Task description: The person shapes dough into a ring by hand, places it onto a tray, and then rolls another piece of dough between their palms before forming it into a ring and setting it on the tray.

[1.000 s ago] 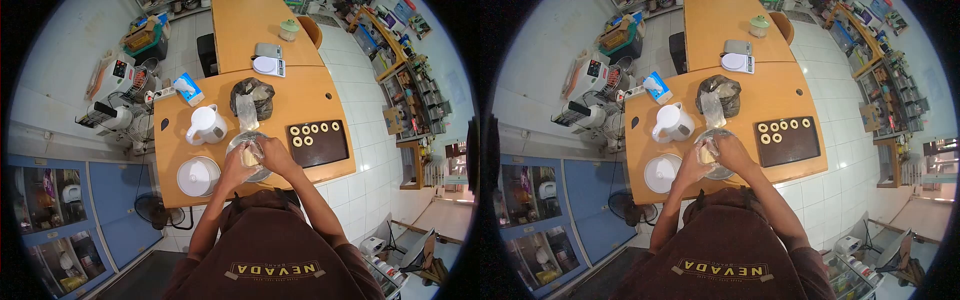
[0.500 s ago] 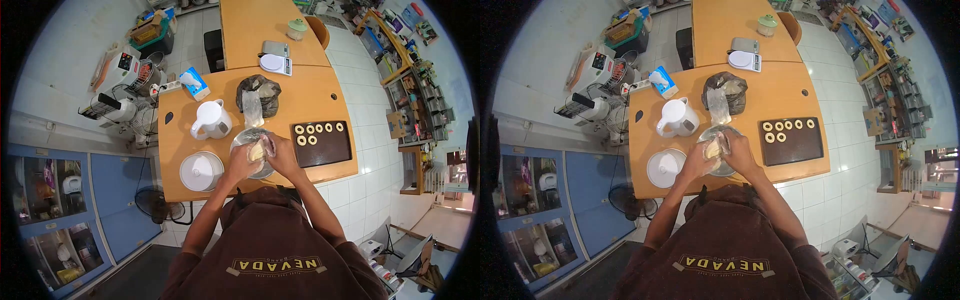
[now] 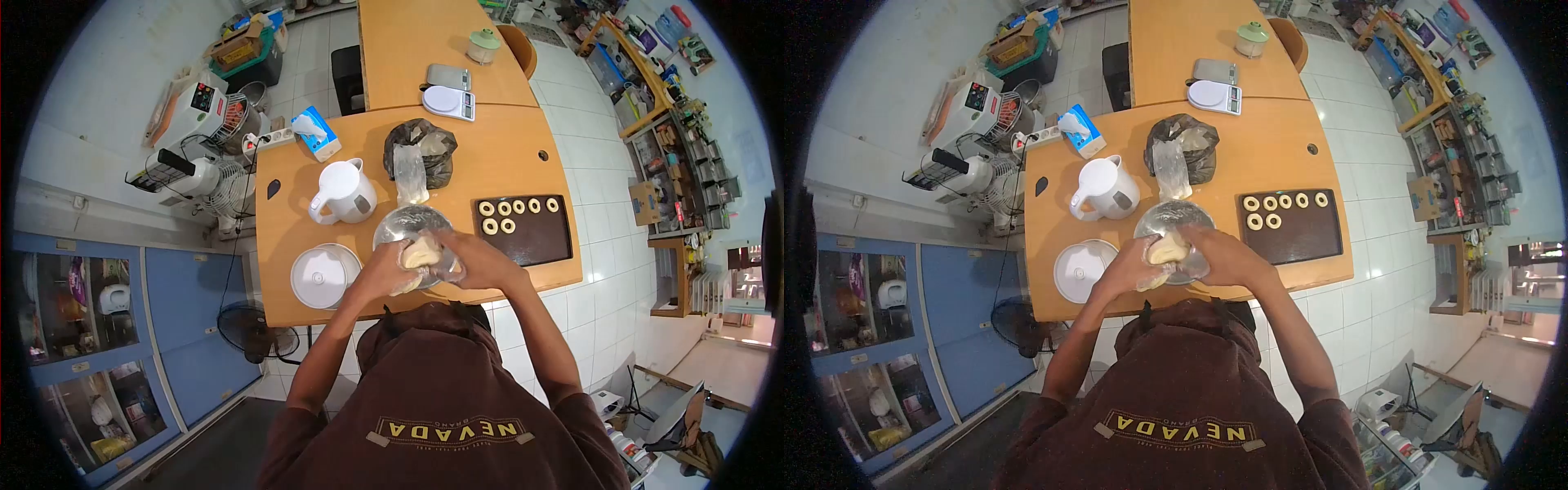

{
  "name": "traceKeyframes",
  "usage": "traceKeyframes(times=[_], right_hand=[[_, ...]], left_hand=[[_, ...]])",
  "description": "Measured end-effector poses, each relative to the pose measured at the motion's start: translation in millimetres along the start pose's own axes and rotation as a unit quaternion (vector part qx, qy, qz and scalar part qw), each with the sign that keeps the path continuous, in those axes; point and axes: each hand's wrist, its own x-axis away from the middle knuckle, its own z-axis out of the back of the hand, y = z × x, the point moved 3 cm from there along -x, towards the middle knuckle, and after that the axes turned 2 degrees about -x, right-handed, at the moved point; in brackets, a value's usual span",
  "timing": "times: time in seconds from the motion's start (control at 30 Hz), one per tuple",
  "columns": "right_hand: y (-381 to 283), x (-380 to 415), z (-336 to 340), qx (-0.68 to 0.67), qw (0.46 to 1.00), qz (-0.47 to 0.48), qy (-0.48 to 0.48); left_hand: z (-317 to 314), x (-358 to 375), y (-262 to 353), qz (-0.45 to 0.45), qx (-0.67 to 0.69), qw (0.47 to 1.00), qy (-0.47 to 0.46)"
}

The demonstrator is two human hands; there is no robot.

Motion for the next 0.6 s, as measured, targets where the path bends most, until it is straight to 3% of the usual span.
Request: traceKeyframes(times=[0.07, 0.13, 0.27, 0.3, 0.47, 0.6], right_hand=[[9, 1, -12, 0.107, 0.993, 0.040, -0.014], [7, -7, -20, 0.152, 0.986, -0.010, -0.073], [16, -22, -37, 0.173, 0.971, -0.061, -0.151], [21, -25, -41, 0.175, 0.964, -0.081, -0.183], [40, -22, -58, 0.137, 0.980, -0.043, -0.141], [73, -30, -88, 0.161, 0.967, -0.071, -0.182]], left_hand=[[-3, -2, 13, 0.024, -0.130, 0.991, -0.023], [-2, -2, 44, 0.064, -0.232, 0.970, -0.047], [-19, -6, 21, -0.006, -0.347, 0.937, -0.031], [-20, -9, 14, -0.010, -0.345, 0.938, -0.036], [-12, -16, -2, 0.004, -0.343, 0.937, -0.073], [-36, -31, -48, -0.028, -0.356, 0.933, -0.037]])
